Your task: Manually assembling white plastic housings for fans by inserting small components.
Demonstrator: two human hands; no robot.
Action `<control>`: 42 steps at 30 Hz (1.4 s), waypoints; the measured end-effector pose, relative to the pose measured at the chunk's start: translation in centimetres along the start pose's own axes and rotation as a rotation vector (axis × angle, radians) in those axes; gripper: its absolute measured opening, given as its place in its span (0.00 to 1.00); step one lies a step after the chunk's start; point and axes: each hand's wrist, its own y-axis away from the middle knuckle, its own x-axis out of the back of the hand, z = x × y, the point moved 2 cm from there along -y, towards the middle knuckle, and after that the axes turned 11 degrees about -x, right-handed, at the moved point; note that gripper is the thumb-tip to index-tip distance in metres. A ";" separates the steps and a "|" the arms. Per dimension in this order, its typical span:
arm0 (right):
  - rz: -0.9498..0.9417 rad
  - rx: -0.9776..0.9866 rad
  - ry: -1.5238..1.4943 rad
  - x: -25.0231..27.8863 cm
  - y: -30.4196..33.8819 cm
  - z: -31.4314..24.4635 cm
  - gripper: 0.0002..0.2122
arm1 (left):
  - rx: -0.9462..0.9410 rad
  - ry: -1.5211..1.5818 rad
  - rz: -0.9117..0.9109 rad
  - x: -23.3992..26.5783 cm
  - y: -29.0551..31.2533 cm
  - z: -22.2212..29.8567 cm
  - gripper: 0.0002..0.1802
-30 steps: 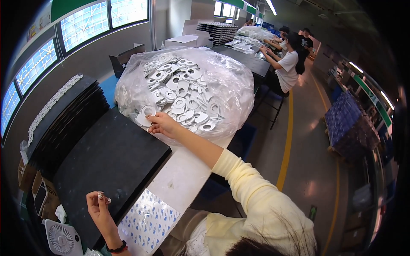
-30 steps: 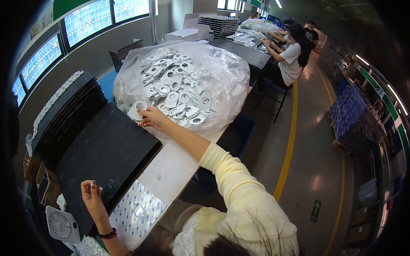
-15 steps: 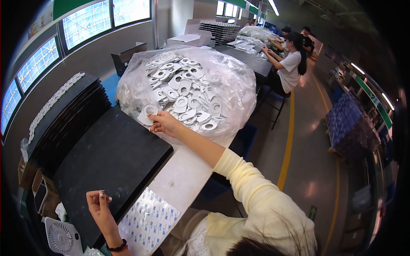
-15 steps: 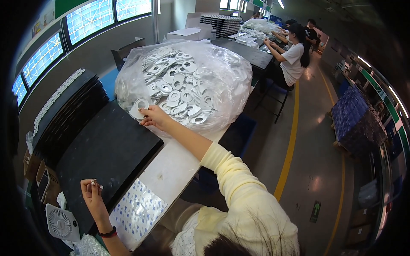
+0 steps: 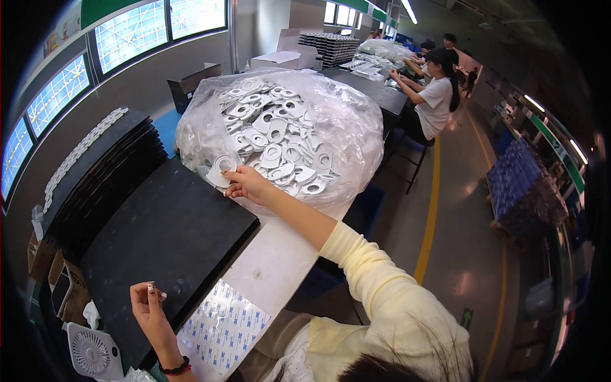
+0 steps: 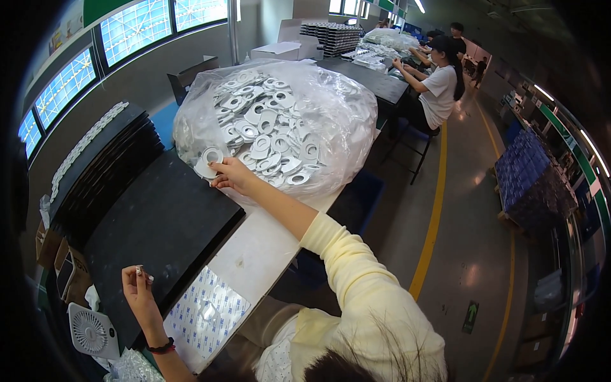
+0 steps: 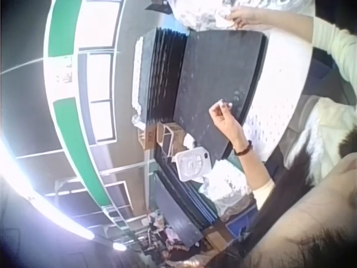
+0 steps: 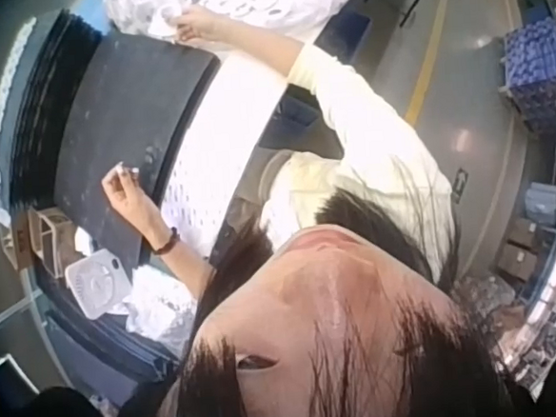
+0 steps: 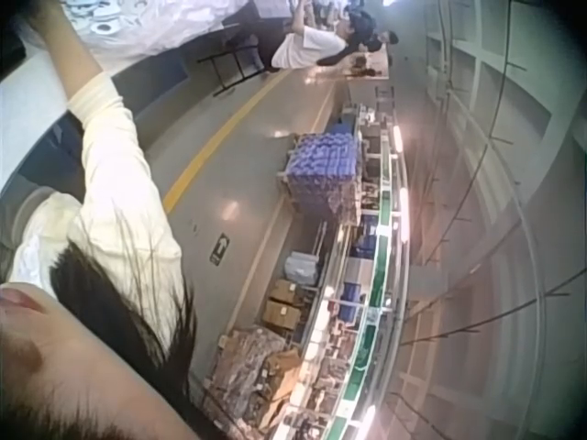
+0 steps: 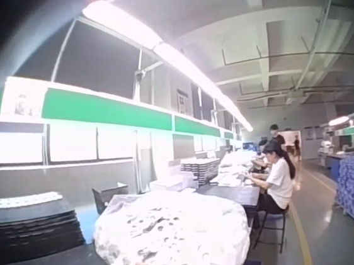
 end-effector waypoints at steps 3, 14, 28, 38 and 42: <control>-0.002 0.003 -0.002 0.0 0.1 0.0 0.12 | 0.000 0.006 0.003 0.0 0.0 -0.1 0.04; 0.008 -0.006 -0.001 0.0 0.0 0.0 0.12 | 0.007 0.060 0.001 0.1 0.0 -0.1 0.03; -0.002 -0.010 -0.008 0.2 -0.1 0.2 0.12 | 0.014 0.042 -0.005 -0.1 0.0 -0.1 0.02; -0.011 0.030 -0.018 -0.1 0.2 0.0 0.12 | 0.022 0.020 -0.004 -0.1 0.1 -0.1 0.02; -0.005 0.042 0.018 -0.3 0.3 -0.1 0.12 | 0.003 0.006 -0.020 -0.3 0.1 0.0 0.03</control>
